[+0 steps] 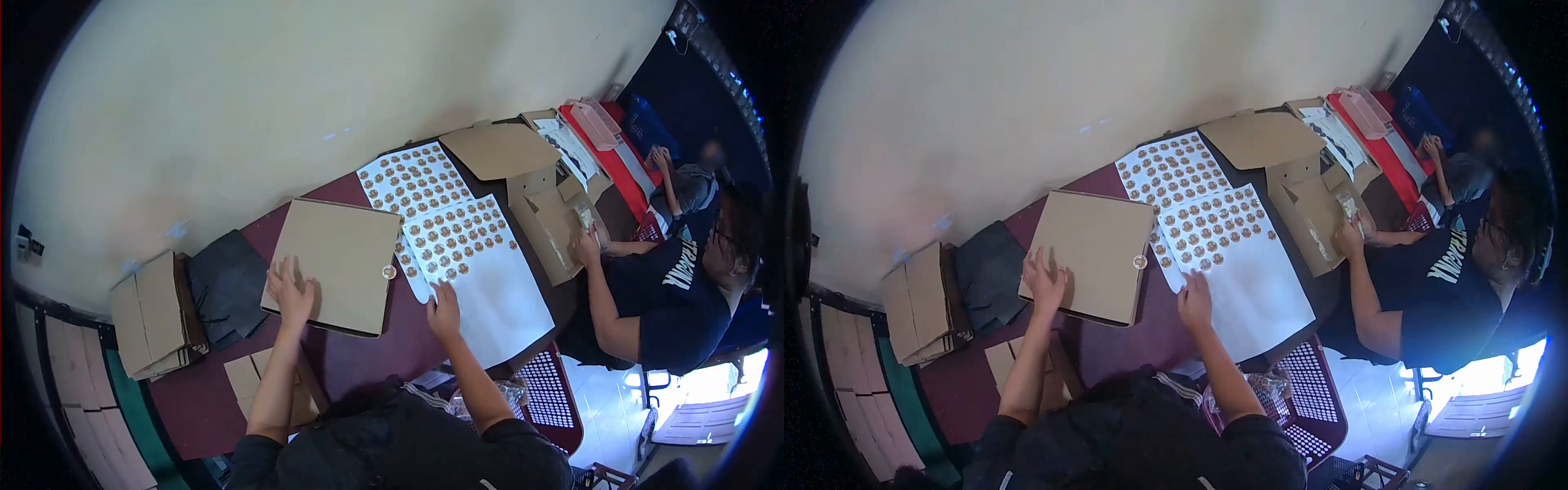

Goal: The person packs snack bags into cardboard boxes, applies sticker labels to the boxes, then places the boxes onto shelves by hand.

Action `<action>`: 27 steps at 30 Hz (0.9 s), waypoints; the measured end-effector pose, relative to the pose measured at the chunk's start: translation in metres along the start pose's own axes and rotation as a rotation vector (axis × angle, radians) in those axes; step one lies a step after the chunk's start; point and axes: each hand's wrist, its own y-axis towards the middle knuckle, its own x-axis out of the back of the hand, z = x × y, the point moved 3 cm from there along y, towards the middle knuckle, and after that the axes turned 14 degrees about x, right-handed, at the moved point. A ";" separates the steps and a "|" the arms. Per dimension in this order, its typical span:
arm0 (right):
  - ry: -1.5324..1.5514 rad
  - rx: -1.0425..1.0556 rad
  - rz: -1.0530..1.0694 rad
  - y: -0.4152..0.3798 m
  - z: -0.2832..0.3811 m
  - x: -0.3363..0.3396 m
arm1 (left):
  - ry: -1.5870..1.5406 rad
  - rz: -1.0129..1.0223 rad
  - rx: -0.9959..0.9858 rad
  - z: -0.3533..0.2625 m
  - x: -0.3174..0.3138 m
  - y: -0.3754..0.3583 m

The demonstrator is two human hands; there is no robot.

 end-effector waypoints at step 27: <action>-0.412 0.098 0.005 -0.005 -0.041 0.010 | 0.684 0.921 -0.865 -0.118 -0.181 -0.145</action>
